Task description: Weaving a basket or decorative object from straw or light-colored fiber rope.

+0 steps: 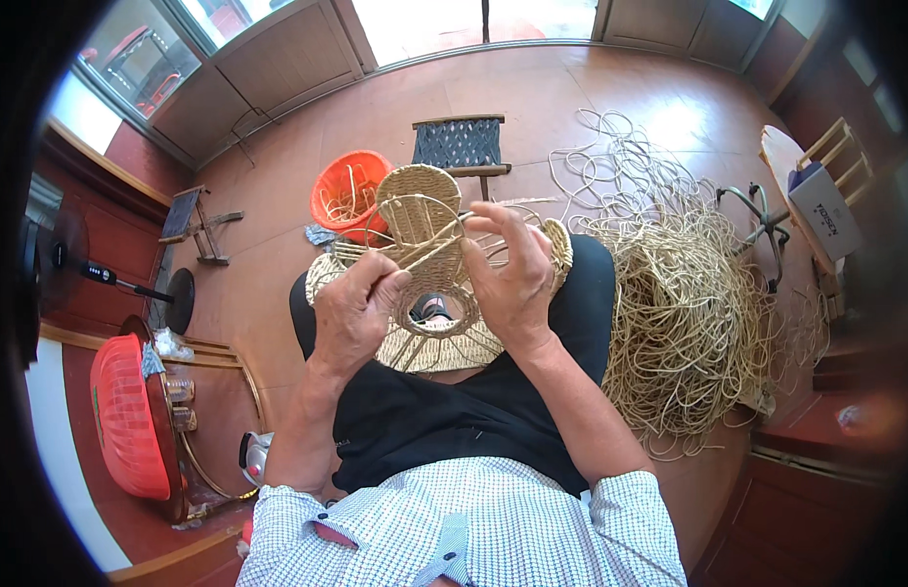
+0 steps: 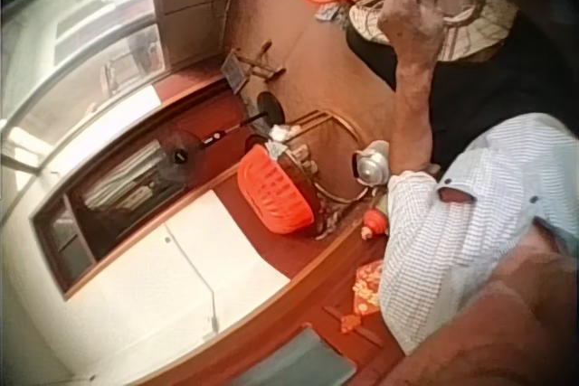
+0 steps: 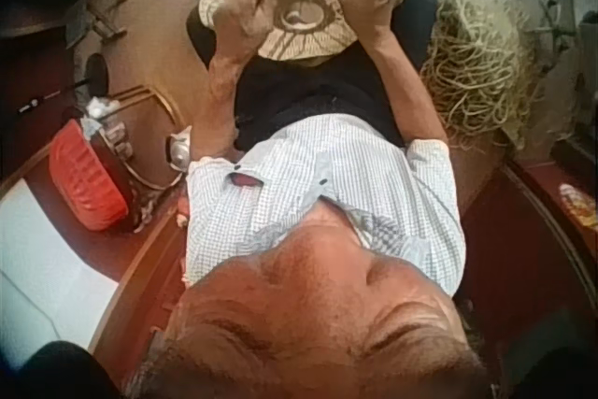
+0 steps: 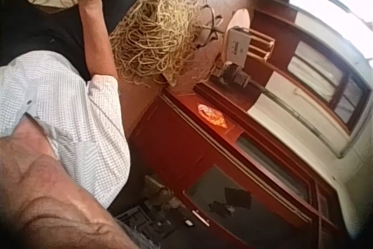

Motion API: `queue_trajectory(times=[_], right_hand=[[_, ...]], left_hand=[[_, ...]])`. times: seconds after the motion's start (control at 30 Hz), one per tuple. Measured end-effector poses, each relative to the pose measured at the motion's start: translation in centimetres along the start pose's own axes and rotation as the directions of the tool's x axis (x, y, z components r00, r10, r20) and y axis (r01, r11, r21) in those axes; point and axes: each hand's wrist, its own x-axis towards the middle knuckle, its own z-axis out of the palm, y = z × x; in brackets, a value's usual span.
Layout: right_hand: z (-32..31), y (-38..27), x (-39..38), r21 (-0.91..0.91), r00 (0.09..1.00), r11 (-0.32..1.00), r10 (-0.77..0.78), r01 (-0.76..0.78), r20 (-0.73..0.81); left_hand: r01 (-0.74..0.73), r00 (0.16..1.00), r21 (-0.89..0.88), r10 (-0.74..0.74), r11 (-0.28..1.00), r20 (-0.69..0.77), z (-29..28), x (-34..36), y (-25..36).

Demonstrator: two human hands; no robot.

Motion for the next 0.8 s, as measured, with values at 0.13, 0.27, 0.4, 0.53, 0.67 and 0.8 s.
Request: queue_trajectory(times=[0.13, 0.27, 0.4, 0.53, 0.67, 0.8], right_hand=[[0.3, 0.4, -0.9, -0.382, 0.934, 0.874, -0.350, 0.301, -0.064], [0.6, 0.4, -1.3, -0.470, 0.861, 0.748, -0.507, 0.468, 0.050], [0.7, 0.3, -1.3, -0.504, 0.848, 0.703, -0.515, 0.501, 0.125], [0.5, 0.4, -1.5, -0.515, 0.838, 0.674, -0.511, 0.530, 0.192], [0.4, 0.6, -1.8, -0.528, 0.850, 0.675, -0.484, 0.515, 0.209], [0.7, 0.2, -2.2, -0.555, 0.864, 0.664, -0.419, 0.500, 0.278]], left_hand=[[0.050, 0.998, 0.031, -0.049, 0.998, -0.024, -2.3, -0.6, -0.5], [0.245, 0.969, -0.053, -0.245, 0.968, 0.015, -4.7, -1.1, -1.4], [0.367, 0.929, -0.445, -0.347, 0.817, 0.128, -7.6, -1.8, -4.8], [0.314, 0.947, -0.636, -0.283, 0.705, 0.153, -9.7, -1.0, -5.4], [0.241, 0.953, -0.946, -0.239, 0.218, 0.188, -12.2, 1.3, -4.1], [0.207, 0.964, -0.977, -0.184, 0.054, 0.194, -11.7, 4.5, -3.5]])
